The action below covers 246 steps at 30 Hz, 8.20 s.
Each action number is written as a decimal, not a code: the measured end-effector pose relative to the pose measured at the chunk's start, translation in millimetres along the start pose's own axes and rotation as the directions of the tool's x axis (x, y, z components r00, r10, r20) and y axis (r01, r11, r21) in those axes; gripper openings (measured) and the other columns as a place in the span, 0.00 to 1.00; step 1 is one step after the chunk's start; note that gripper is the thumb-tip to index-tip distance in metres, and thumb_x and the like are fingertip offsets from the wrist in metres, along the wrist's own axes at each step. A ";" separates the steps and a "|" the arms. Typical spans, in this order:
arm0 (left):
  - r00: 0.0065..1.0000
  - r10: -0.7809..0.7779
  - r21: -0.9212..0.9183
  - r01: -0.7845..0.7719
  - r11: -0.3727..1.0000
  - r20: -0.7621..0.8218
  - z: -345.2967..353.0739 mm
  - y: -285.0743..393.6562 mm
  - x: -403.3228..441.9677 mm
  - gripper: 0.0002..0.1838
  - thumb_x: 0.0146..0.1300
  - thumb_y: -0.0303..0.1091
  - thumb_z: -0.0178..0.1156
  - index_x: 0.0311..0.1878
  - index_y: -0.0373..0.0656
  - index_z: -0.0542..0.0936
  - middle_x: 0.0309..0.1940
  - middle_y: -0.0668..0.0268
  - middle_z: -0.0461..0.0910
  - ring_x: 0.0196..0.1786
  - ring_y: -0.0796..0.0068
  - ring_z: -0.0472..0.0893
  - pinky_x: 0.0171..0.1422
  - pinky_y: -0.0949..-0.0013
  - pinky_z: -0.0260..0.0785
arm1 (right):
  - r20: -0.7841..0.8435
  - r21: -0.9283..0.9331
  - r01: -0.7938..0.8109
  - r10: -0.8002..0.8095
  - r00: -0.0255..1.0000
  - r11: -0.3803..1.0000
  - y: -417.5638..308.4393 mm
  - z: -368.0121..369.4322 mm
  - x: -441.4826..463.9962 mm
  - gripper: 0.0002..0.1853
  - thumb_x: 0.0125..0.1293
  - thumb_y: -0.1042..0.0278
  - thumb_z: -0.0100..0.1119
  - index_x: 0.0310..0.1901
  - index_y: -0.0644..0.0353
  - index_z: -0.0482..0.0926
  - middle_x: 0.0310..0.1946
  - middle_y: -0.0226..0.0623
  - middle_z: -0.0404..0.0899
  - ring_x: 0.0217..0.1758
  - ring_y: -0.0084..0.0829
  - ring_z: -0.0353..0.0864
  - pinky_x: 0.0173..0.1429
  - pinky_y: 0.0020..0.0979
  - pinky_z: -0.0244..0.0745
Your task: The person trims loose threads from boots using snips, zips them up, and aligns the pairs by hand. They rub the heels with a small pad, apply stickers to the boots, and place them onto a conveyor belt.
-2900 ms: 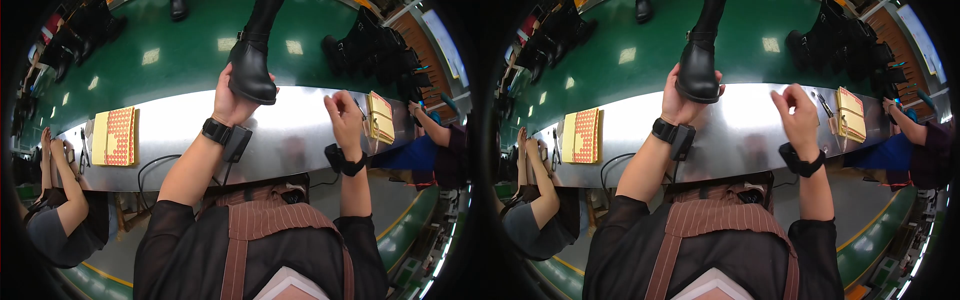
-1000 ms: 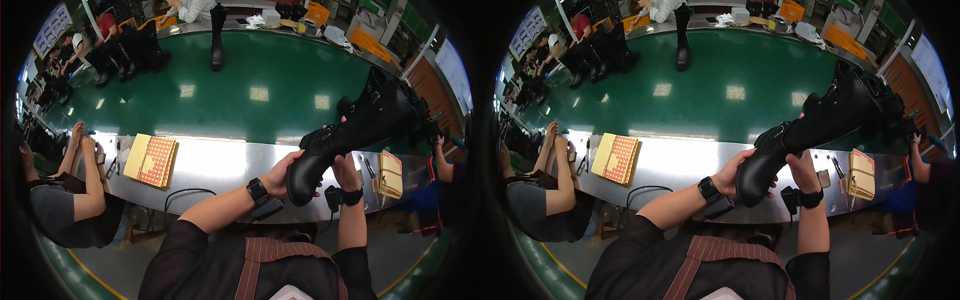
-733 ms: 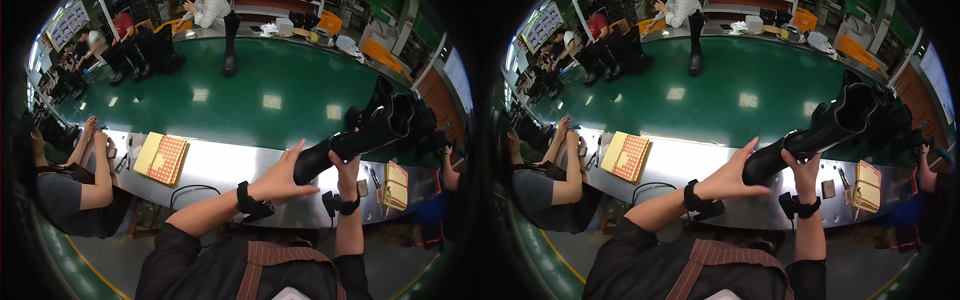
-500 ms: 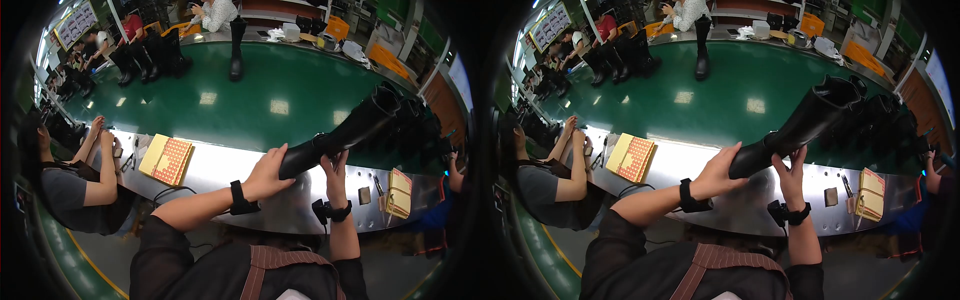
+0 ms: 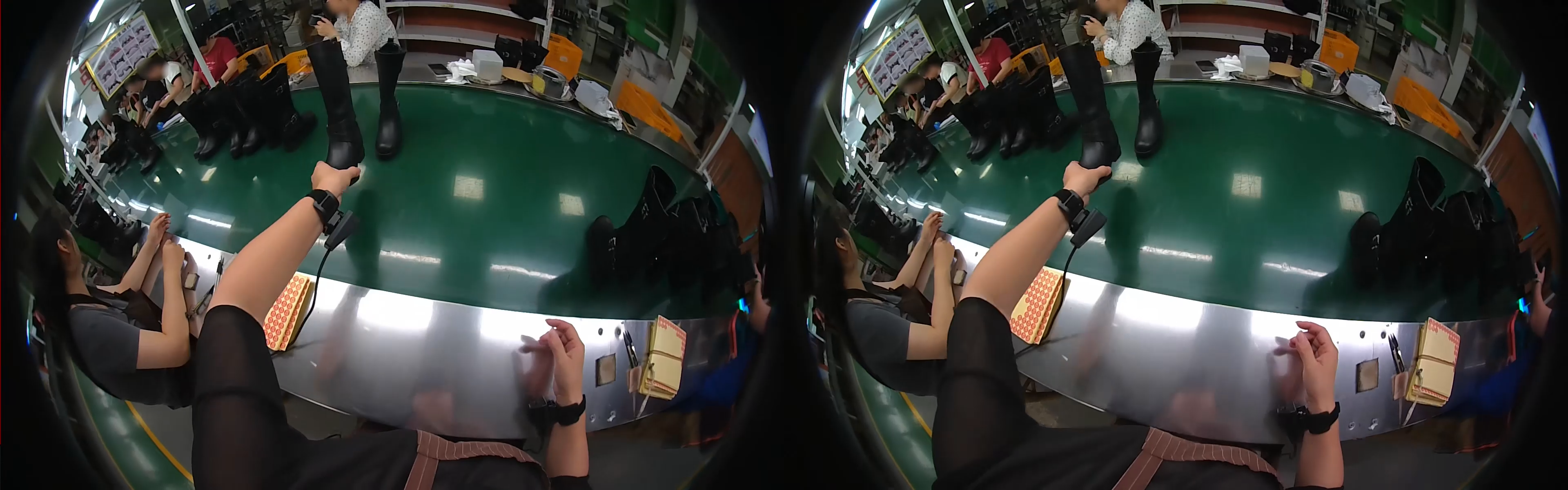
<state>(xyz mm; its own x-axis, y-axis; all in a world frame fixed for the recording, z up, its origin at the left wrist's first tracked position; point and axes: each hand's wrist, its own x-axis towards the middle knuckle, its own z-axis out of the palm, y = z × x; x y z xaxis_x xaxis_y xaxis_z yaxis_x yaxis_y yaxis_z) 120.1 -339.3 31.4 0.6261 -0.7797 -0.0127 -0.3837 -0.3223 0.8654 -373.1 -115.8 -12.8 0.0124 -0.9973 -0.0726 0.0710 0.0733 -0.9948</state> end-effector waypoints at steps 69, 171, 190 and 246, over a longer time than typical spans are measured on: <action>0.962 0.076 0.693 -0.242 0.679 0.262 113.0 -44.2 103.7 0.47 0.67 0.60 0.48 0.78 0.51 0.37 0.80 0.65 0.32 0.81 0.58 0.32 0.75 0.30 0.24 | -0.078 -0.141 -0.116 0.106 0.991 0.983 12.2 1.3 11.9 0.06 0.64 0.74 0.63 0.40 0.66 0.78 0.32 0.33 0.81 0.34 0.19 0.79 0.42 0.21 0.72; 0.147 0.935 -0.087 -0.979 0.184 0.324 218.8 269.8 -325.5 0.15 0.62 0.44 0.64 0.39 0.42 0.77 0.32 0.56 0.77 0.40 0.51 0.78 0.42 0.55 0.70 | -0.123 -0.060 0.203 -0.209 0.970 0.977 22.1 -15.1 13.0 0.09 0.64 0.64 0.65 0.39 0.60 0.81 0.26 0.27 0.80 0.29 0.19 0.76 0.37 0.22 0.71; 0.169 0.953 -0.195 -0.955 0.222 0.253 -73.0 122.0 -397.7 0.33 0.51 0.18 0.70 0.62 0.35 0.69 0.58 0.57 0.78 0.33 0.81 0.75 0.39 0.79 0.70 | -0.074 0.015 0.418 -0.416 0.906 0.908 -30.3 3.9 -60.7 0.27 0.52 0.79 0.56 0.57 0.72 0.71 0.38 0.44 0.82 0.39 0.36 0.82 0.49 0.31 0.76; 0.486 0.528 -0.348 -0.415 0.841 0.697 -42.4 -23.0 -347.4 0.31 0.47 0.32 0.78 0.54 0.33 0.76 0.50 0.61 0.80 0.53 0.70 0.78 0.61 0.67 0.68 | 0.337 -0.165 0.234 -0.168 0.927 0.958 -59.4 57.7 -37.1 0.13 0.62 0.61 0.66 0.36 0.64 0.81 0.29 0.31 0.82 0.29 0.17 0.80 0.37 0.22 0.75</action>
<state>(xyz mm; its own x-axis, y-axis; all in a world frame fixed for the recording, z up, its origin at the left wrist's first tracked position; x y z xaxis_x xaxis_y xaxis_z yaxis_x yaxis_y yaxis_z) -59.7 -38.2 37.2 -0.3716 -0.9228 0.1020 -0.3459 0.2396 0.9072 -320.2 -82.8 53.1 0.3353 -0.9339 0.1242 -0.0933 -0.1641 -0.9820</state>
